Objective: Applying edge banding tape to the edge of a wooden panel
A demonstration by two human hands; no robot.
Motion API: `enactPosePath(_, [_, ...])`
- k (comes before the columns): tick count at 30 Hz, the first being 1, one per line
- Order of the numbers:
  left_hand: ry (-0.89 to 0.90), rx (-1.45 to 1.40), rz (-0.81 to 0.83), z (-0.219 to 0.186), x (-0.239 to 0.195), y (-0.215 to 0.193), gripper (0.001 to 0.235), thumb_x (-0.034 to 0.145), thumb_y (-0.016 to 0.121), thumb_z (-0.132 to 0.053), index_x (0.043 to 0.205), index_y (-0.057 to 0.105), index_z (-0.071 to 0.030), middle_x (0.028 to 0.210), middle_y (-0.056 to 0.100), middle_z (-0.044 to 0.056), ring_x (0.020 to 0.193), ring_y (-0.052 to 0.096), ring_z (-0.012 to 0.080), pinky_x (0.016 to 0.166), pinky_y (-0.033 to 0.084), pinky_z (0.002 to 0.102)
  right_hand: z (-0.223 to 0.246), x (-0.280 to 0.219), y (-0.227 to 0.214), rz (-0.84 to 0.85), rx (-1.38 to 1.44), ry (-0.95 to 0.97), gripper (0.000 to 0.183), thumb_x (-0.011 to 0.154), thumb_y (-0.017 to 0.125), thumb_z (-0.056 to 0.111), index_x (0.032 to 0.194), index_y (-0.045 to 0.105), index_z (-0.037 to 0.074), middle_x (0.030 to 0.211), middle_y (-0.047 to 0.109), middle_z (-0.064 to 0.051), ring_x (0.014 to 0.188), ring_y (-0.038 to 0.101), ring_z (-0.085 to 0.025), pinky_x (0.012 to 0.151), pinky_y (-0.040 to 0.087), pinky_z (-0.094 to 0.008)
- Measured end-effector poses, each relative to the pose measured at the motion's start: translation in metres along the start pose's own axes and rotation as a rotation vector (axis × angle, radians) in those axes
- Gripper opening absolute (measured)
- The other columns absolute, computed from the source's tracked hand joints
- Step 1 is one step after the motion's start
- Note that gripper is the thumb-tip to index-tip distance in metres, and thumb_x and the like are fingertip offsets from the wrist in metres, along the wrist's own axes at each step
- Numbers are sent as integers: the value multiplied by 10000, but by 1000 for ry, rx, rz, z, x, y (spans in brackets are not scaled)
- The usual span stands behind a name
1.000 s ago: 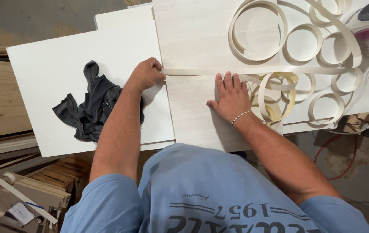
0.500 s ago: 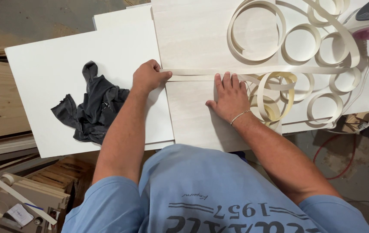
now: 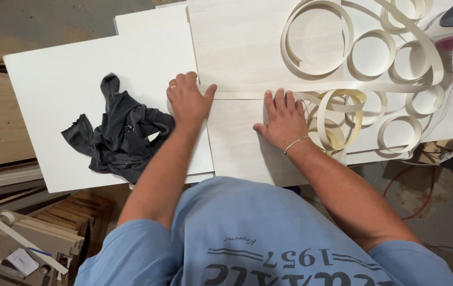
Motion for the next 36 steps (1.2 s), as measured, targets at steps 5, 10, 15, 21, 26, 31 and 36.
enactPosePath(5, [564,91,-236,-67,-51,25,434,964,696,-205,1380,654,-87,1463,561,208,1395,476,409,1162,346,547,1,1,1,3,2,-3,1004,859,547,737,1608,335,104,1554,409,-222,1441,344,-424,1119,327,-561])
enactPosePath(10, [650,123,262,-110,-83,47,630,1058,484,-367,1617,348,-108,1705,260,121,1579,200,313,1287,191,489,0,-2,-3,-24,-24,-11,986,853,600,693,1598,360,93,1542,426,-224,1422,366,-421,1105,349,-550])
enactPosePath(15, [610,204,369,-95,-75,40,818,1005,426,-622,1651,238,-159,1735,150,59,1605,90,260,1313,94,452,0,-2,-4,-12,-28,-36,980,859,578,694,1605,353,99,1545,418,-216,1424,360,-416,1104,351,-543])
enactPosePath(21, [352,215,385,-67,-77,13,960,989,361,-752,1656,179,-87,1736,81,126,1604,29,300,1308,19,471,0,-4,-8,-8,-47,-62,968,862,581,687,1599,374,94,1533,427,-214,1406,384,-421,1094,369,-553])
enactPosePath(26, [221,150,305,-50,-75,26,928,1007,431,-691,1649,203,-60,1734,90,139,1604,45,312,1307,28,480,1,0,-10,59,-54,-39,963,879,564,687,1612,333,107,1549,405,-208,1429,363,-416,1150,303,-577])
enactPosePath(31, [425,120,-267,-37,-55,50,419,1004,641,-314,1359,658,-90,1442,600,140,1328,582,324,1126,434,496,-1,2,-9,142,-76,2,977,884,529,732,1631,297,147,1571,385,-177,1452,354,-392,1177,272,-591])
enactPosePath(36, [636,12,-535,-21,-31,59,162,963,670,-252,1055,744,-142,1099,713,64,959,680,258,929,527,386,0,3,-16,146,-85,-9,979,875,570,714,1619,300,138,1501,420,-163,1413,402,-386,1141,362,-557])
Point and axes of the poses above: each hand's wrist, its own x-axis towards the middle knuckle, its own y-axis out of the palm, z = x × y, the point moved 7 cm from there along x, towards the middle knuckle
